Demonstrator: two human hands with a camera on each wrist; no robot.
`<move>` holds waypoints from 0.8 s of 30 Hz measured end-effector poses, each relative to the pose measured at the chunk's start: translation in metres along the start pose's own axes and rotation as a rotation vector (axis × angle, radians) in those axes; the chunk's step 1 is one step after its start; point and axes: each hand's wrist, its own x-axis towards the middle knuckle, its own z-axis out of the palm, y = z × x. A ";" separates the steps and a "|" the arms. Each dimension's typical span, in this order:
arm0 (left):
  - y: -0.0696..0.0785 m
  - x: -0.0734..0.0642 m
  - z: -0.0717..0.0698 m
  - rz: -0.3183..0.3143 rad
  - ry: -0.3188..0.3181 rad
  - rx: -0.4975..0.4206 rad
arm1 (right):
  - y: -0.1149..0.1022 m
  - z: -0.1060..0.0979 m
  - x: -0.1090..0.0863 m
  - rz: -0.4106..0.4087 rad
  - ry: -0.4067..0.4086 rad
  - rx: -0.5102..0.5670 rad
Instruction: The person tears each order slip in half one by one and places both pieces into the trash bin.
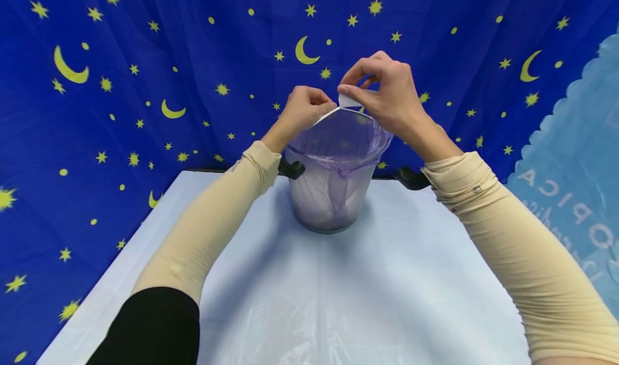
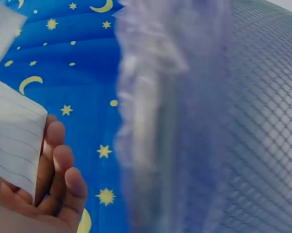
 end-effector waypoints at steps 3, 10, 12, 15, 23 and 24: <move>-0.004 -0.001 -0.001 -0.041 0.023 0.025 | -0.005 -0.004 0.001 0.010 0.023 0.016; -0.005 -0.002 -0.006 -0.012 0.036 0.035 | 0.004 -0.007 0.005 0.127 0.040 -0.074; -0.005 -0.003 -0.009 0.009 0.033 0.039 | 0.011 -0.006 0.005 0.180 0.039 -0.102; -0.008 -0.003 -0.016 0.022 0.050 0.077 | 0.026 -0.003 0.004 0.251 0.023 -0.136; -0.019 -0.002 -0.030 -0.031 0.150 0.140 | 0.078 0.004 -0.015 0.391 0.045 -0.173; -0.020 -0.002 -0.030 -0.032 0.155 0.146 | 0.082 0.005 -0.016 0.396 0.053 -0.173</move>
